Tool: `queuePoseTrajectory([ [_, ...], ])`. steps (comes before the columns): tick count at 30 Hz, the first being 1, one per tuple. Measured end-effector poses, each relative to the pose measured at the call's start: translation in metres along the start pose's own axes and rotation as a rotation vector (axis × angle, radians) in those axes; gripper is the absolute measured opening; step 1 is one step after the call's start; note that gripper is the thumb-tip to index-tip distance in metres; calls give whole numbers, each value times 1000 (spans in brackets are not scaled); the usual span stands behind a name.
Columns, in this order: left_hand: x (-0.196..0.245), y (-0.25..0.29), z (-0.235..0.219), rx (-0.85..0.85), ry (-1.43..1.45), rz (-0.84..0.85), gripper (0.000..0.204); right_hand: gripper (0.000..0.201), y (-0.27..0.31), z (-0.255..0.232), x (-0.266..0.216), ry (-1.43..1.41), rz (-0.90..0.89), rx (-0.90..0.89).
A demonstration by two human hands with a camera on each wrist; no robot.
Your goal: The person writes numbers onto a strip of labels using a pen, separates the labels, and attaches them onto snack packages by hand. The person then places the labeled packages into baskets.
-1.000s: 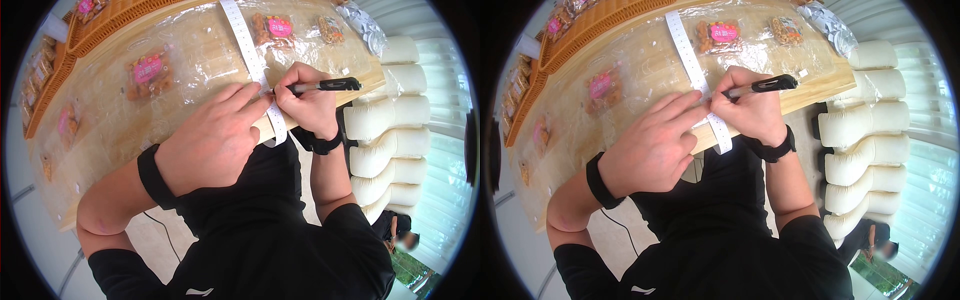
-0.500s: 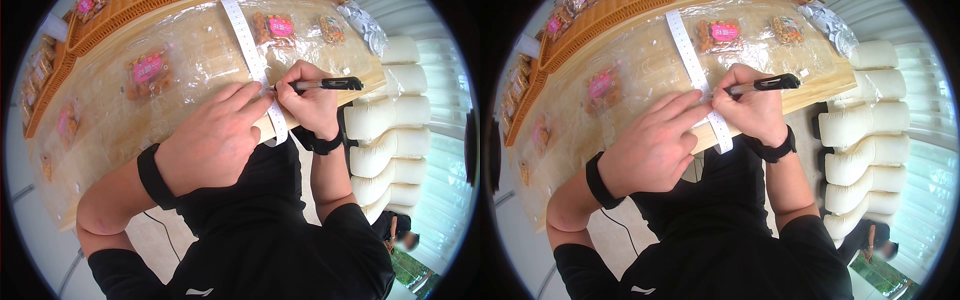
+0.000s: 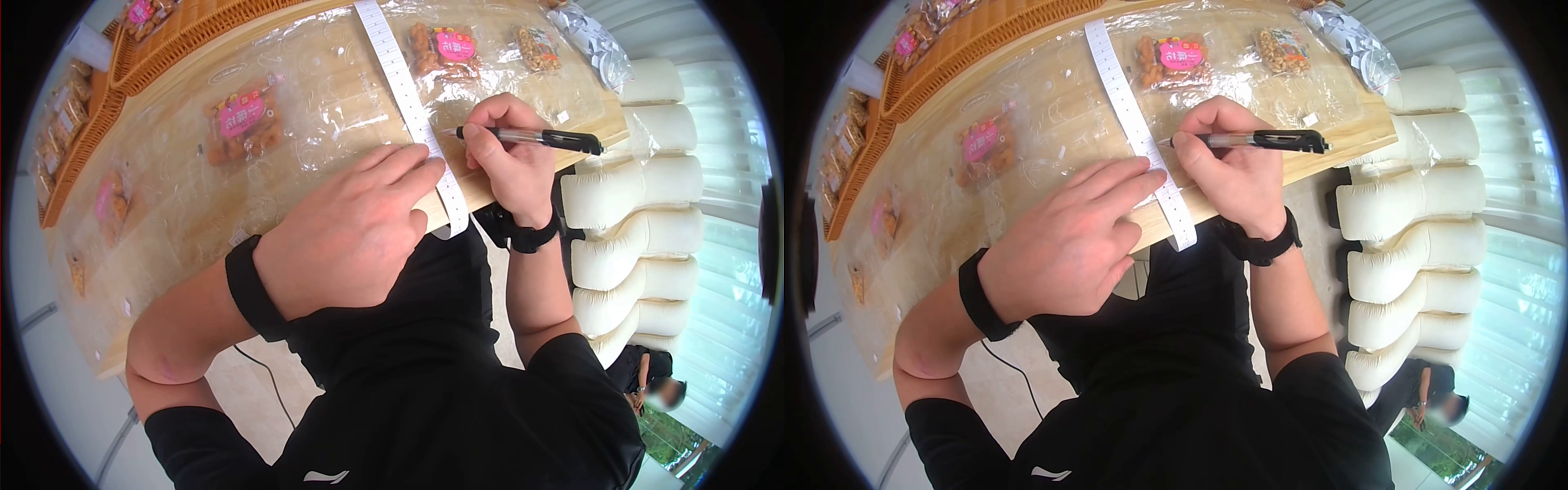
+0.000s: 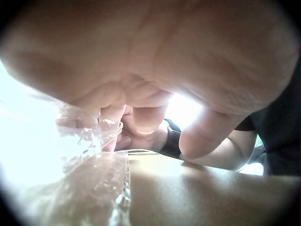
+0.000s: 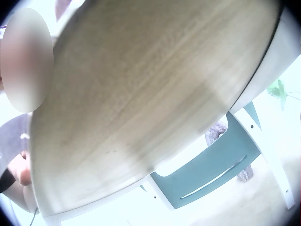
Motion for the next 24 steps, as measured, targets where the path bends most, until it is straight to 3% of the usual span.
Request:
queuePoseTrajectory([
  [5,1,0,-2,-21,0,-2,15,9,0,7,-1,58,11,-87],
  [11,0,0,-4,51,2,12,15,9,-1,6,-3,249,-8,-70],
  [24,0,1,-4,69,-10,14,16,12,-2,11,-2,313,-55,-100],
])
Point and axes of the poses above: each hand's wrist, its own y-axis away from the middle knuckle, its own z-axis out of the palm, x = y × z, the point moved 7 cm from there along -y, towards the middle knuckle, and after that the axes turned 1 degree about x, right-handed, at the moved point
